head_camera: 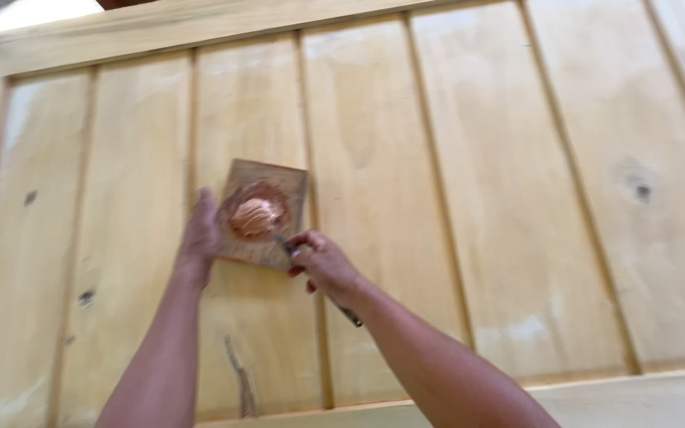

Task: The person applies wood filler to cracks, knots, and holes in a large wooden panel. They scoop filler from a small board with a spatula and press it into defects along the panel's frame rails, working across different spots on the panel.

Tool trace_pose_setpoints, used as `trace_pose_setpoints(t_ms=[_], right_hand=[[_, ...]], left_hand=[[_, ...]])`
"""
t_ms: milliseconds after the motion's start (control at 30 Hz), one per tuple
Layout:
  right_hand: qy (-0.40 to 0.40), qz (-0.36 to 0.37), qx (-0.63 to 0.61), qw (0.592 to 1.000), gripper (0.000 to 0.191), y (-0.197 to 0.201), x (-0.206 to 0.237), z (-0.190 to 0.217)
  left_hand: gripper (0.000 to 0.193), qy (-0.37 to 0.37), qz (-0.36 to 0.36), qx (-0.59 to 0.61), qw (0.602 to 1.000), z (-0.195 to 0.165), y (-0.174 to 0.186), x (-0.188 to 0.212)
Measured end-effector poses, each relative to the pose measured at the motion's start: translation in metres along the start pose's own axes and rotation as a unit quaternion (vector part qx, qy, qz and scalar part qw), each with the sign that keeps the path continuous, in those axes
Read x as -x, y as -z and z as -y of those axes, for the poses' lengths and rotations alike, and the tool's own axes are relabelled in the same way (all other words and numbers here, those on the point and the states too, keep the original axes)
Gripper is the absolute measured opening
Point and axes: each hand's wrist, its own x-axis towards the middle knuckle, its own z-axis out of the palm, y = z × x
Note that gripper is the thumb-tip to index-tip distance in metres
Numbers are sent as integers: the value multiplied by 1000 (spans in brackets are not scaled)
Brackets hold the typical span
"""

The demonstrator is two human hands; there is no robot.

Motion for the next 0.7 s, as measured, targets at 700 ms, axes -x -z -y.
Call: trace_pose_setpoints(t_ms=[700], right_hand=[[120, -327, 337, 875, 28, 424, 143, -30]], left_hand=[[95, -174, -29, -61, 983, -31, -378, 32]])
